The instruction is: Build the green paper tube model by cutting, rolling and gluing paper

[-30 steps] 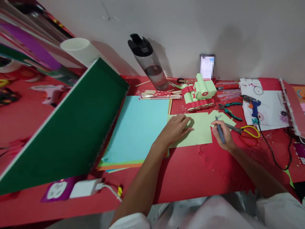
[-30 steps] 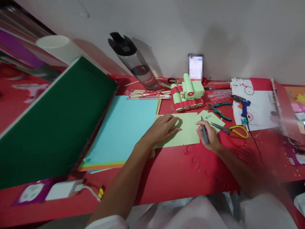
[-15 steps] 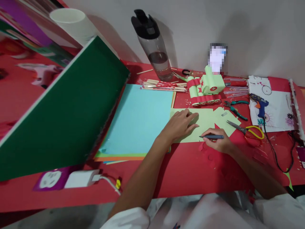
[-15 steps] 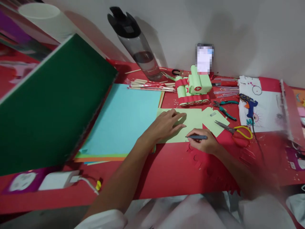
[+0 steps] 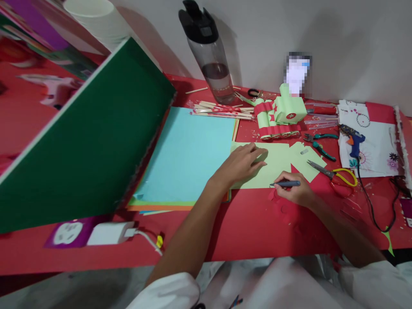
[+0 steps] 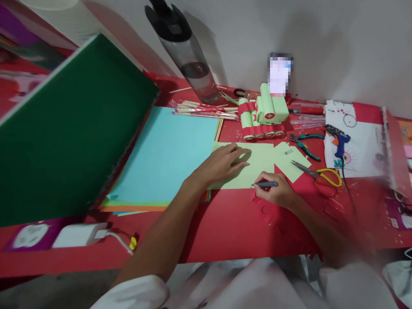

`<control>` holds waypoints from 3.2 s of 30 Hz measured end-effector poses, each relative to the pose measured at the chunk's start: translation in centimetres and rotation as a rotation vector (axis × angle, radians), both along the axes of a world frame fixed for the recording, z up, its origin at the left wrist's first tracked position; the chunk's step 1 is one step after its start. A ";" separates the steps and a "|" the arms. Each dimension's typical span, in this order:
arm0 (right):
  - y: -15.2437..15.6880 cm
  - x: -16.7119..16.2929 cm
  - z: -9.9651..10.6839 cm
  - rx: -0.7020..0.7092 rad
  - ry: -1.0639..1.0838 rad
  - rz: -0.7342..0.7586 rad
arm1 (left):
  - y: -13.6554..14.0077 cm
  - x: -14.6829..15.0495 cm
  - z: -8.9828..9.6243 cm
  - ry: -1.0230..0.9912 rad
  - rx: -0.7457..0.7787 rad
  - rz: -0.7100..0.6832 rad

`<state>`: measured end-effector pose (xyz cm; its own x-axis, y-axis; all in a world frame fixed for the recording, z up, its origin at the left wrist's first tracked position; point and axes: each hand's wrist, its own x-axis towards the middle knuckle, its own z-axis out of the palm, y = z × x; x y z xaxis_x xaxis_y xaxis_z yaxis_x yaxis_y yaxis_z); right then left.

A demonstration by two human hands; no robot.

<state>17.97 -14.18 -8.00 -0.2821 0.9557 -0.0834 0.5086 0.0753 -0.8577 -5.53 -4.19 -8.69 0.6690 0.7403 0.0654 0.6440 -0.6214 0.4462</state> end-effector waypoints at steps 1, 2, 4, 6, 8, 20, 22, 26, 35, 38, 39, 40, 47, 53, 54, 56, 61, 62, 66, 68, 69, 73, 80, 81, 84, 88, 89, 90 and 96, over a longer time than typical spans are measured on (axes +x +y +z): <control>0.0 0.0 0.0 0.004 0.001 -0.002 | 0.1 -0.1 0.0 -0.013 -0.004 -0.004; 0.0 0.0 0.0 0.007 0.002 0.001 | 0.2 -0.1 -0.1 -0.026 -0.010 -0.006; 0.1 0.0 0.0 0.004 0.004 0.017 | 0.3 -0.2 -0.1 -0.052 -0.026 -0.007; 0.1 0.1 0.0 -0.009 0.007 0.032 | 0.4 -0.3 -0.2 -0.069 -0.032 -0.010; 0.2 0.1 0.0 -0.023 0.013 0.022 | 0.4 -0.4 -0.2 -0.078 -0.028 -0.016; 0.3 0.2 0.0 -0.051 0.037 -0.005 | 0.5 -0.4 -0.7 -0.117 -0.037 -0.003; 0.4 0.2 -0.1 -0.033 0.028 -0.033 | 0.5 -0.5 -0.7 -0.122 -0.042 -0.002; 0.6 0.1 -0.3 -0.044 0.012 -0.041 | 0.5 -0.5 -0.8 -0.131 -0.047 0.000; 0.5 0.5 -0.4 -0.065 0.027 -0.005 | 0.6 -0.5 -0.8 -0.123 -0.040 -0.001; 0.6 0.5 -0.5 -0.064 0.032 -0.021 | 0.5 -0.5 -0.6 -0.126 -0.046 0.006; 0.6 0.5 -0.5 -0.065 0.026 -0.030 | 0.5 -0.5 -0.6 -0.127 -0.050 0.009; 0.7 0.5 -0.5 -0.068 0.021 -0.036 | 0.5 -0.5 -0.5 -0.127 -0.055 0.009; 0.5 0.5 -0.8 -0.067 0.038 -0.015 | 0.6 -0.5 -0.7 -0.136 -0.061 0.011; 0.7 0.5 -0.7 -0.007 0.032 -0.145 | 0.5 -0.5 -0.6 -0.137 -0.064 0.004; 0.8 0.5 -0.6 -0.011 0.038 -0.143 | 0.5 -0.5 -0.6 -0.136 -0.064 0.003; 0.9 0.6 -0.5 -0.023 0.050 -0.124 | 0.5 -0.5 -0.6 -0.134 -0.060 0.005; 0.9 0.6 -0.3 -0.032 0.067 -0.121 | 0.5 -0.5 -0.6 -0.135 -0.051 0.008; 0.9 0.6 -0.3 -0.036 0.067 -0.123 | 0.5 -0.5 -0.6 -0.134 -0.052 0.009; 0.9 0.7 -0.6 -0.040 0.067 -0.134 | 0.5 -0.5 -0.6 -0.126 -0.071 0.013; 0.9 0.7 -0.7 -0.042 0.065 -0.122 | 0.5 -0.5 -0.6 -0.127 -0.072 0.017; 0.9 0.8 -0.7 -0.046 0.063 -0.112 | 0.5 -0.5 -0.6 -0.126 -0.070 0.017; 1.0 0.7 -0.6 -0.053 0.071 -0.109 | 0.5 -0.5 -0.6 -0.122 -0.060 0.007; 1.0 0.7 -0.4 -0.078 0.089 -0.097 | 0.5 -0.4 -0.7 -0.129 -0.059 0.014; 1.0 0.7 -0.4 -0.081 0.096 -0.094 | 0.5 -0.4 -0.8 -0.129 -0.058 0.015; 1.1 0.8 -0.4 -0.063 0.125 -0.140 | 0.6 -0.4 -0.9 -0.134 -0.057 0.012; 1.4 0.8 -0.4 -0.039 0.126 -0.175 | 0.6 -0.5 -1.0 -0.132 -0.050 0.006; 1.4 0.8 -0.4 -0.044 0.122 -0.172 | 0.6 -0.5 -1.0 -0.127 -0.049 0.008; 1.4 0.8 -0.5 -0.052 0.122 -0.170 | 0.6 -0.4 -1.0 -0.122 -0.050 0.009; 1.4 0.9 -0.7 -0.084 0.146 -0.193 | 0.6 -0.4 -1.0 -0.119 -0.046 0.003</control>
